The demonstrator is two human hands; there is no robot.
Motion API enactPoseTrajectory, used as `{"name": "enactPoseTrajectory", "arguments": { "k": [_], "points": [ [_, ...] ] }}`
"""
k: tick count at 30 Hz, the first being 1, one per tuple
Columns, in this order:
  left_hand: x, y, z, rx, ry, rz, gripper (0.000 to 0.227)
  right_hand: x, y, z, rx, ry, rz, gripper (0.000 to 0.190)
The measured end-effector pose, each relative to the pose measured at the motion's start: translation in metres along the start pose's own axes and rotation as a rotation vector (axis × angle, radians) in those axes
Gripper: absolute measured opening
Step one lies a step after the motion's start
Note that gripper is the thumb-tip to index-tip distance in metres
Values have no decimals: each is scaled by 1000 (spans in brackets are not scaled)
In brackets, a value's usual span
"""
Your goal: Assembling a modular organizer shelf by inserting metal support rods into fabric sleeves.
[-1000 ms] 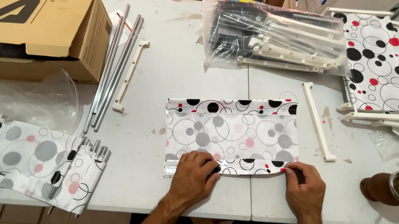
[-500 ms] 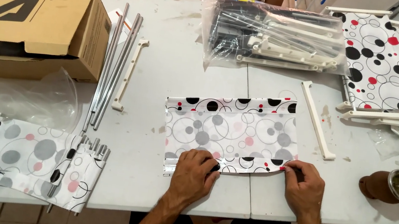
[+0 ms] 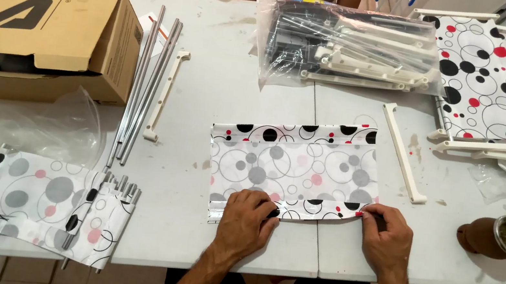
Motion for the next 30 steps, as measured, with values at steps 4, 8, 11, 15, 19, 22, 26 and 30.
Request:
{"name": "enactPoseTrajectory", "arguments": {
  "k": [4,8,11,15,19,22,26,30],
  "points": [
    [0,0,0,0,-5,-2,17,0,0,0,11,0,0,10],
    [0,-3,0,11,-6,12,17,0,1,-6,17,-2,-6,10],
    [-2,-1,0,14,-4,-14,18,-1,0,-8,-6,19,7,11],
    [1,4,-2,0,-16,-35,18,0,-1,-9,-39,54,13,11],
    [1,4,-2,-12,-6,-15,19,0,1,-10,-48,59,8,10],
    [2,7,-3,-8,-19,-30,18,1,1,-13,-51,84,14,11],
    [1,5,-3,-15,-18,-16,16,1,1,-11,-67,31,-5,14],
    [2,6,-3,-16,-20,-24,15,-1,1,-10,-9,-142,-12,24]
  ]
}}
Point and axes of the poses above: each hand's wrist, its own x-axis away from the middle knuckle, its own y-axis out of the palm, z = x × y, the point moved 6 cm from there along -x, towards the middle knuckle, and after that the axes turned 13 degrees about -x, right-handed, at the moved point
